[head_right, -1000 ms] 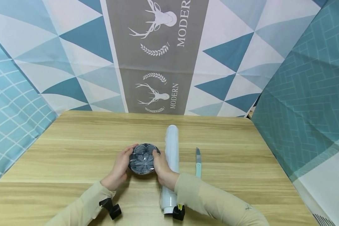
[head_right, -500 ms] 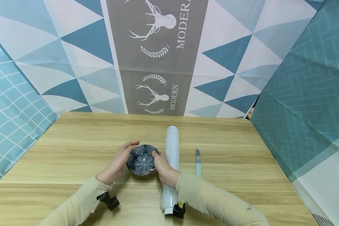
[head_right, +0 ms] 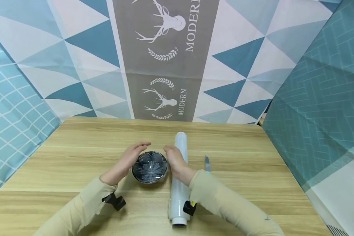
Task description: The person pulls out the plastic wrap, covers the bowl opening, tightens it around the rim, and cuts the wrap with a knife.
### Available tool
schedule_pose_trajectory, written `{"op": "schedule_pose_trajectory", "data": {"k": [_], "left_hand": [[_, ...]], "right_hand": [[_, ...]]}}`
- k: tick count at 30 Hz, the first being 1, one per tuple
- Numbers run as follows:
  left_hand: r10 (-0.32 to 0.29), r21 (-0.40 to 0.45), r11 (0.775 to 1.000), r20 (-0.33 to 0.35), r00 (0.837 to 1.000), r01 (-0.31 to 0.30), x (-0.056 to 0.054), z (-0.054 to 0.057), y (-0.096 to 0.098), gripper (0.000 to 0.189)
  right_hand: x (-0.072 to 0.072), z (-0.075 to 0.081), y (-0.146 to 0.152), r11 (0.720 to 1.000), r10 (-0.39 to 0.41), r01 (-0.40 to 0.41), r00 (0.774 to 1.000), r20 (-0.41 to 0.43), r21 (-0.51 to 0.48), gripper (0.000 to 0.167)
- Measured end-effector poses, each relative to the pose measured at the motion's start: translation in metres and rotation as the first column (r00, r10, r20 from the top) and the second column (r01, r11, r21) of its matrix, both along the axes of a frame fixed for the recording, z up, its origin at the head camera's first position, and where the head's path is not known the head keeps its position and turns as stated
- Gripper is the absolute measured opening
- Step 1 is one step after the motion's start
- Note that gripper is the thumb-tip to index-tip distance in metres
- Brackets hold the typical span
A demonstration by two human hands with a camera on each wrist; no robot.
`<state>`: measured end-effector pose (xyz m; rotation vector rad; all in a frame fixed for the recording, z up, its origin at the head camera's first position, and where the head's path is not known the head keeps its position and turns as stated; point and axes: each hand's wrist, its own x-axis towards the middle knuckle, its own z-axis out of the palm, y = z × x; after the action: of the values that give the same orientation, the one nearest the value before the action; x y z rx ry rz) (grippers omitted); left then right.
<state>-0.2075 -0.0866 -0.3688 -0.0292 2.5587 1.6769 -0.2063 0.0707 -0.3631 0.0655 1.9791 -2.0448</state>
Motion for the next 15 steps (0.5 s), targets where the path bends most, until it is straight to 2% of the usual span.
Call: {"op": "schedule_pose_trajectory", "data": {"k": [6,10,15], "left_hand": [[-0.032,-0.157,0.988,-0.124,0.992,0.012,0.001,0.006,0.007,0.034],[-0.089,-0.278,0.96,-0.241,0.966,0.019,0.001,0.011,0.013,0.027],[-0.12,-0.357,0.934,-0.322,0.939,-0.003,-0.003,0.017,0.021,0.017]], "right_hand": [[-0.009,0.01,0.016,0.999,-0.016,0.018,0.999,-0.042,0.042,0.031],[-0.012,0.014,0.029,0.989,0.041,-0.029,0.996,-0.076,0.146,0.026],[-0.013,0.013,0.045,0.95,0.142,-0.091,0.978,-0.155,0.298,0.022]]}}
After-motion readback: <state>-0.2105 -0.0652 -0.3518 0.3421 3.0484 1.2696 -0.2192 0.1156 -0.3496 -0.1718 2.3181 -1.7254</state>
